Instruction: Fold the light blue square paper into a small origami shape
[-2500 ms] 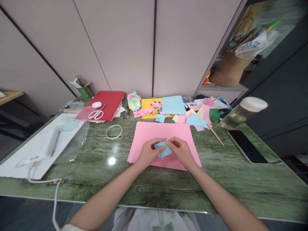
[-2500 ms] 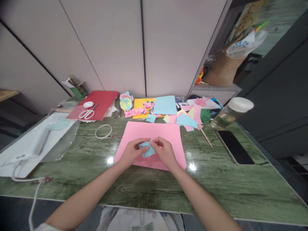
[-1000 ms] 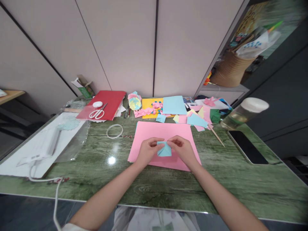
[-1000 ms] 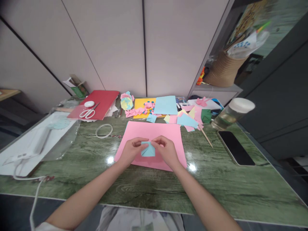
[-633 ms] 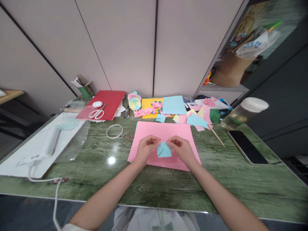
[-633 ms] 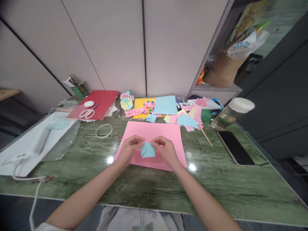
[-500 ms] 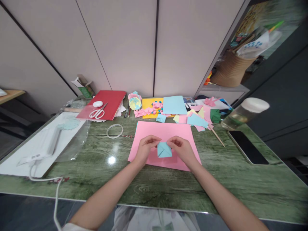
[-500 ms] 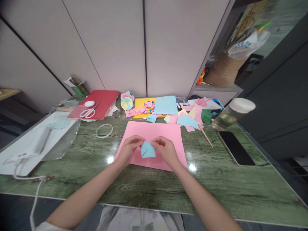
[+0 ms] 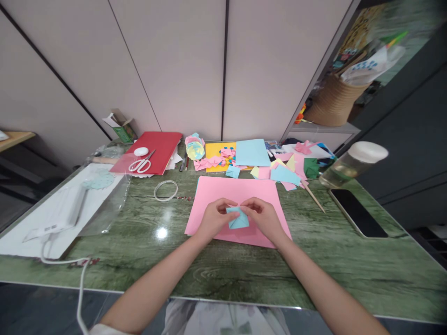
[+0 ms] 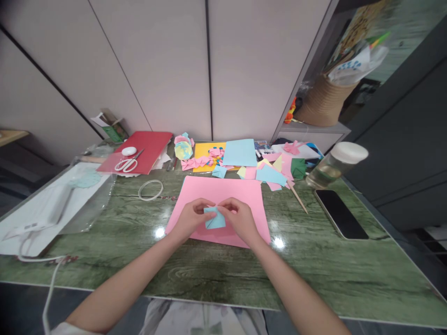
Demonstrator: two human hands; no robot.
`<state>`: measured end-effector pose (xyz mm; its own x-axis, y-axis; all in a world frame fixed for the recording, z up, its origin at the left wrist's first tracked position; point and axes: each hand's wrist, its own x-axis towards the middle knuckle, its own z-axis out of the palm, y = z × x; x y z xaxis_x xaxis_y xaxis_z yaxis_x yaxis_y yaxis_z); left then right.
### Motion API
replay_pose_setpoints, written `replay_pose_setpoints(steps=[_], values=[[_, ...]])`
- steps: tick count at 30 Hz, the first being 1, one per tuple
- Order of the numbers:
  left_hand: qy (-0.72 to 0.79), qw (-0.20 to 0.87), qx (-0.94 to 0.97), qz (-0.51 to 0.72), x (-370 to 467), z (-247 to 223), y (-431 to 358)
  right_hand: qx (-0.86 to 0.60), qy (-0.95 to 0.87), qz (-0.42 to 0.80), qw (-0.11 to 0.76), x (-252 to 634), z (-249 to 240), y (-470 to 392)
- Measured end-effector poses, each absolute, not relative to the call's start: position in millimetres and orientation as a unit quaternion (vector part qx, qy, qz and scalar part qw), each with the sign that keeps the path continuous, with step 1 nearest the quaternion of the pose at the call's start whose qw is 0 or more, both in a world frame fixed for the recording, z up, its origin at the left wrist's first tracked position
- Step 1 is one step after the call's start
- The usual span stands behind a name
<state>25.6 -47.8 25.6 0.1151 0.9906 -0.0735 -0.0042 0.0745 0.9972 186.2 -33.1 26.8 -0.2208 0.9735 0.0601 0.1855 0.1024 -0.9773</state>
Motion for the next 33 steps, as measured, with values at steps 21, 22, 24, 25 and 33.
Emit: replay_pose_setpoints(steps=[21,22,24,25,33], values=[[0.465,0.542,0.546,0.439,23.8,21.6,-46.8,-0.490,-0.641,0.469,0.359,183.7,21.7,-31.9],[0.464,0.544,0.542,0.441,24.5,21.5,-47.1,-0.493,-0.637,0.472,0.359,184.1,21.0,-31.5],[0.454,0.553,0.536,0.448,25.6,21.8,-47.6,-0.497,-0.631,0.475,0.359,184.7,20.0,-31.1],[0.448,0.558,0.534,0.451,26.0,22.2,-47.9,-0.499,-0.628,0.478,0.358,184.9,20.0,-31.0],[0.423,0.592,0.514,0.454,26.3,26.0,-50.4,-0.462,-0.605,0.524,0.382,188.5,24.3,-32.1]])
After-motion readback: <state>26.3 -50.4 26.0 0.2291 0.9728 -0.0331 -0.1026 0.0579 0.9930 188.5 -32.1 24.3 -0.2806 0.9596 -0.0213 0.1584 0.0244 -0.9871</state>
